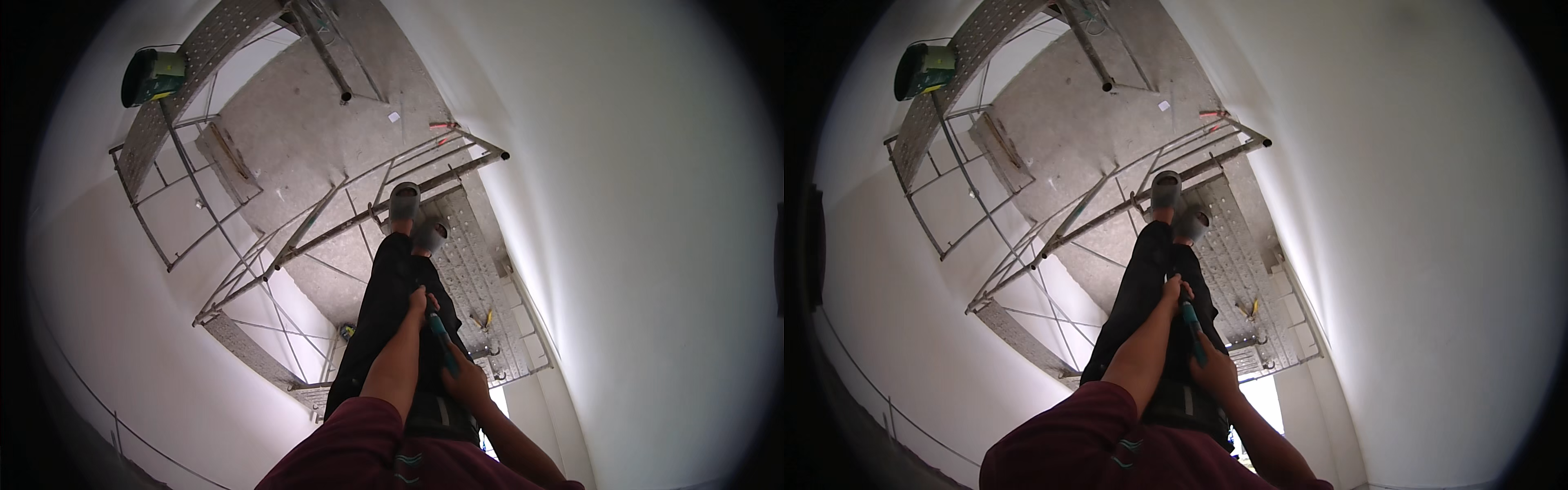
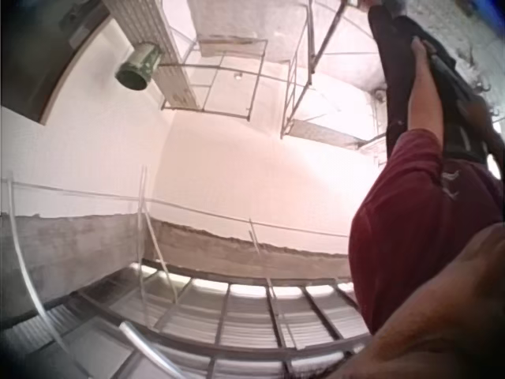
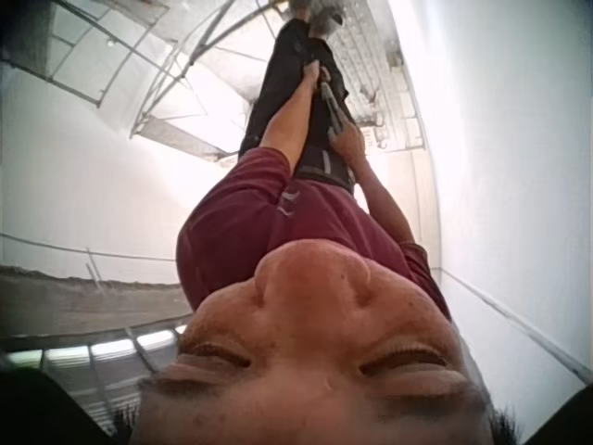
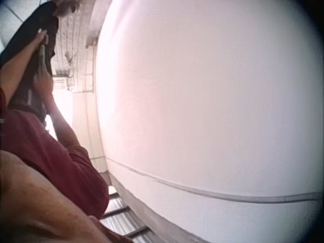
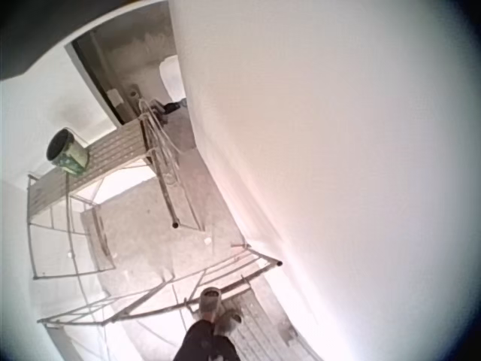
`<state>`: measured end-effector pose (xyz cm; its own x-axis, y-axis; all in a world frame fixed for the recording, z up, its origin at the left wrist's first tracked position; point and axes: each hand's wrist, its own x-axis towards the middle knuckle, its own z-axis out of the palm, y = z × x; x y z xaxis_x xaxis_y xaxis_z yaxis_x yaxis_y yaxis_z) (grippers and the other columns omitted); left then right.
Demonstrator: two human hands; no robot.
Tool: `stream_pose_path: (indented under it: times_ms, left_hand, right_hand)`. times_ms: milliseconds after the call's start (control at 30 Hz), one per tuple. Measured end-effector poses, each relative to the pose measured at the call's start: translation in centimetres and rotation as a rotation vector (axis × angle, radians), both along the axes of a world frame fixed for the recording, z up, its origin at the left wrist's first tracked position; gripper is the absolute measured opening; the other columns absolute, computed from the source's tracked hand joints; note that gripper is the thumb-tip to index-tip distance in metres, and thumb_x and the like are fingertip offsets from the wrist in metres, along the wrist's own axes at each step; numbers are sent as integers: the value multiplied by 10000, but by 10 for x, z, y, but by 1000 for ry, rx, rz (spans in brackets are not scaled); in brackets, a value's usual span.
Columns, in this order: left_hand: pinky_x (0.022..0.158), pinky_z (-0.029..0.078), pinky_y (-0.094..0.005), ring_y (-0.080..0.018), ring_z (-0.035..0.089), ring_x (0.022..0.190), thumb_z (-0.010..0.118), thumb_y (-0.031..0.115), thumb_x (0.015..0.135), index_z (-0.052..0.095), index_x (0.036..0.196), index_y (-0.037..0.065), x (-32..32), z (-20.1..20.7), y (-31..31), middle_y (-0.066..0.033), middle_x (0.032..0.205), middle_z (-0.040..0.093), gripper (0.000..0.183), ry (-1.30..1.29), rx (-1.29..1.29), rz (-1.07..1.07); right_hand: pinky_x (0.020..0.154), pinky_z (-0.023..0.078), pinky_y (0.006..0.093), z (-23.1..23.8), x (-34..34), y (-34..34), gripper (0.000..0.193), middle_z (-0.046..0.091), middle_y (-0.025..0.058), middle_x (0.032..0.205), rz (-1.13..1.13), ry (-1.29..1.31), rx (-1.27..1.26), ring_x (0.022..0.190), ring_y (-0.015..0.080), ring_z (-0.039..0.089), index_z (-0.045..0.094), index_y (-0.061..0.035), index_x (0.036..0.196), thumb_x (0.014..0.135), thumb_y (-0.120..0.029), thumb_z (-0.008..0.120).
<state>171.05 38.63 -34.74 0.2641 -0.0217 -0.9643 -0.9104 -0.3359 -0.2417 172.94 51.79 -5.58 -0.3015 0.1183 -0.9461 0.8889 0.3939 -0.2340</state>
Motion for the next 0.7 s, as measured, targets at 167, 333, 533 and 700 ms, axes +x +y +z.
stream_pose_path:
  times_ms: [167, 333, 533, 700]
  left_hand:
    - [493, 495, -374, -194, 539, 502, 513, 308, 1033, 566, 1017, 8, -65, 54, 52, -42, 631, 514, 305, 317, 345, -63]
    - [533, 514, -317, -167, 568, 576, 619, 273, 995, 580, 1035, 47, -244, 166, 120, -33, 702, 562, 233, 567, 401, 52]
    - [505, 483, -295, -145, 540, 575, 597, 497, 994, 566, 939, 125, -360, 310, 87, -20, 720, 555, 377, 816, 646, 42]
    - [409, 429, -286, -123, 501, 491, 588, 503, 998, 552, 914, 133, -403, 383, 2, 2, 670, 514, 381, 1152, 235, -117]
  right_hand:
    - [784, 549, 512, 40, -35, 18, 712, 706, 240, 909, -45, 164, 108, 862, 421, 704, 446, -162, 1507, 834, -276, 648]
    - [754, 558, 488, 86, -108, 35, 681, 706, 207, 912, -123, 497, 277, 828, 401, 702, 450, -150, 1505, 853, -230, 631]
    - [818, 532, 506, 174, -166, 65, 808, 641, 229, 1156, 324, 927, 185, 955, 415, 656, 386, -120, 1535, 866, -447, 700]
    - [1036, 375, 504, 341, -272, 182, 750, 537, 172, 1352, 647, 1279, 886, 1272, 318, 483, 400, -80, 1515, 906, -434, 657]
